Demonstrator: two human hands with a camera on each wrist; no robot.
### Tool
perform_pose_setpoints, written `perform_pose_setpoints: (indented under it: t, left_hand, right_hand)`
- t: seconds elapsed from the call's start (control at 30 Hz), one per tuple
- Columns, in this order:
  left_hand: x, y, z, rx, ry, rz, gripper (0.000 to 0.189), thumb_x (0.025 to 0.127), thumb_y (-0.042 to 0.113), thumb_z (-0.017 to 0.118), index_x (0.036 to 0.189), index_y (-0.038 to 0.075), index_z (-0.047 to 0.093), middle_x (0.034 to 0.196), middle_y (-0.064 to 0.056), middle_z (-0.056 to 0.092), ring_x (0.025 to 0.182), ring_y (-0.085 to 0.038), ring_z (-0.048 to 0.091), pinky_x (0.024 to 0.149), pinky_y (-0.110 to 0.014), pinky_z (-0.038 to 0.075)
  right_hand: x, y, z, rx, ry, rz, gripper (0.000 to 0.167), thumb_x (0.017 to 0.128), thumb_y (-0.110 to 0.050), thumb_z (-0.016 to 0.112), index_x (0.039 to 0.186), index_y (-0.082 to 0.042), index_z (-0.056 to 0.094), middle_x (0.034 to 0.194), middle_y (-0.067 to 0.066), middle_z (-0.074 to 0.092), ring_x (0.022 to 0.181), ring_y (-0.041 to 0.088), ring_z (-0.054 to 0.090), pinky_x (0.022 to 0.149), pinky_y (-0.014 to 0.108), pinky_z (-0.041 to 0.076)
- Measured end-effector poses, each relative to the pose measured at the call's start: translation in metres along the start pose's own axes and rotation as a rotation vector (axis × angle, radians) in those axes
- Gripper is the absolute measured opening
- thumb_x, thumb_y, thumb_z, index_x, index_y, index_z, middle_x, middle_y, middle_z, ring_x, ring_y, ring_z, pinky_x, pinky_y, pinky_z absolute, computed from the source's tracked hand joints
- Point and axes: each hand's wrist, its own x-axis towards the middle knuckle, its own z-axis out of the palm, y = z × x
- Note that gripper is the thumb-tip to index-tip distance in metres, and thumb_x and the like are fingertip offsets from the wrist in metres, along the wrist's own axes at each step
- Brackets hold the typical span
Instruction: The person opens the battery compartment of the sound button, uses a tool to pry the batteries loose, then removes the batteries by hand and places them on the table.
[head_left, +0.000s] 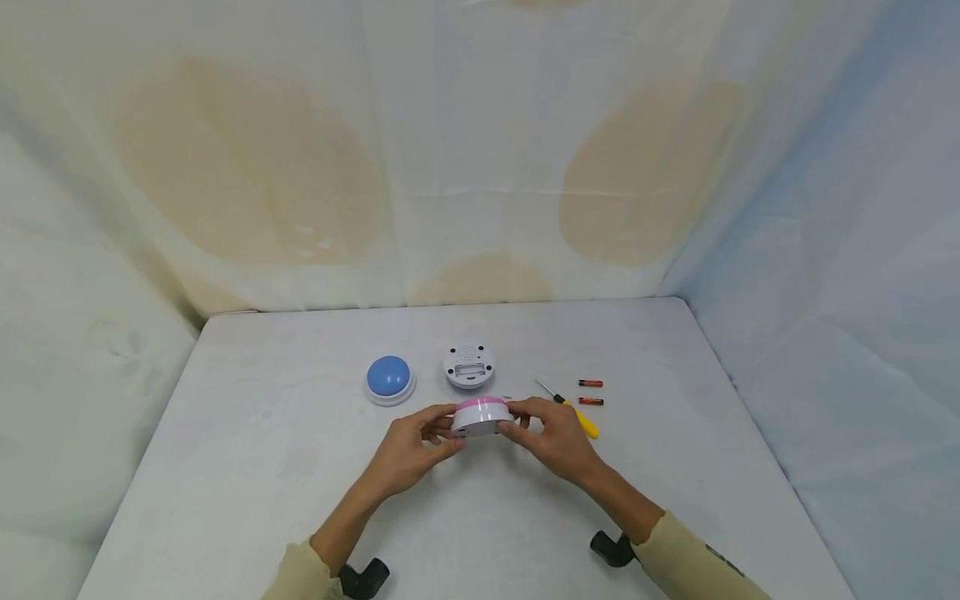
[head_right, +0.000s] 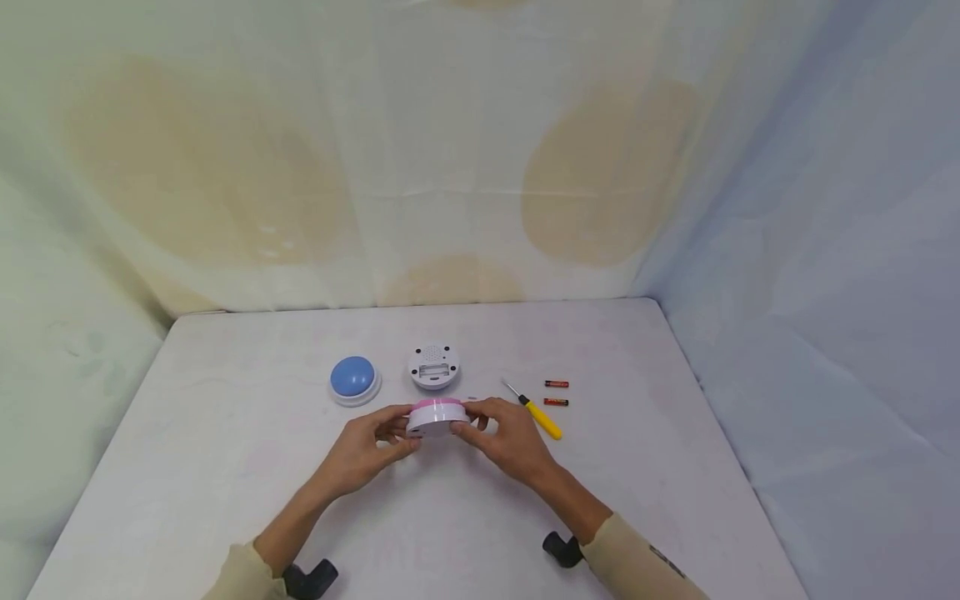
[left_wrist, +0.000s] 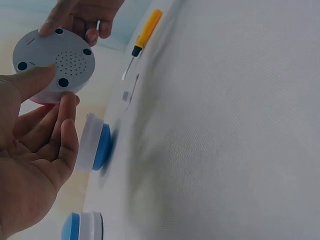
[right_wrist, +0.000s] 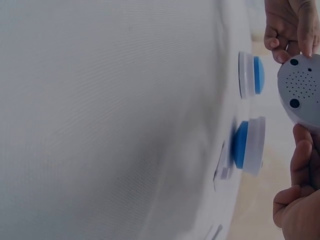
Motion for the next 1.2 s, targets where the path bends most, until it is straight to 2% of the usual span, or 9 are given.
perform_pose_setpoints:
  t: [0.3,0.67,0.87,1.07,1.2]
  left_hand:
    - [-0.002,-0.001,0.0,-0.01,0.013,0.029,0.048,0.09,0.026,0.077,0.133,0.011,0.064,0.104,0.004,0.075,0.087,-0.007,0.068,0.075,-0.025,0.055]
    - [-0.004,0.001,0.003,0.075,0.071,0.066,0.047,0.087,0.027,0.08,0.129,0.011,0.067,0.091,0.006,0.076,0.075,-0.004,0.064,0.067,-0.025,0.052]
    - [-0.005,0.002,0.005,0.114,0.114,0.084,0.049,0.086,0.026,0.081,0.13,0.011,0.066,0.087,0.009,0.076,0.071,-0.002,0.062,0.066,-0.024,0.05]
    - [-0.007,0.002,0.006,0.144,0.126,0.103,0.053,0.087,0.025,0.08,0.135,0.011,0.062,0.085,0.011,0.075,0.071,-0.002,0.06,0.066,-0.023,0.05]
    - [-0.008,0.001,0.006,0.13,0.098,0.095,0.057,0.088,0.023,0.079,0.14,0.013,0.058,0.084,0.011,0.075,0.067,-0.002,0.059,0.064,-0.023,0.049]
  right_hand:
    - [0.002,0.0,0.0,0.03,0.001,0.023,0.038,0.091,-0.047,0.071,0.115,-0.018,0.076,0.09,-0.014,0.07,0.076,0.01,0.055,0.06,0.024,0.042]
    - [0.002,-0.003,0.0,0.035,0.003,0.054,0.031,0.092,-0.043,0.071,0.111,-0.019,0.078,0.077,-0.014,0.063,0.072,0.012,0.054,0.059,0.024,0.04]
    - [0.003,-0.006,0.001,0.05,0.014,0.101,0.033,0.091,-0.046,0.07,0.107,-0.02,0.079,0.078,-0.013,0.066,0.069,0.012,0.053,0.058,0.024,0.039]
    - [0.005,-0.008,0.003,0.076,0.025,0.159,0.032,0.09,-0.048,0.072,0.102,-0.019,0.081,0.084,-0.013,0.073,0.071,0.012,0.06,0.061,0.025,0.047]
    - [0.006,-0.009,0.005,0.073,0.009,0.223,0.032,0.089,-0.046,0.073,0.101,-0.018,0.081,0.084,-0.013,0.074,0.074,0.011,0.063,0.065,0.027,0.052]
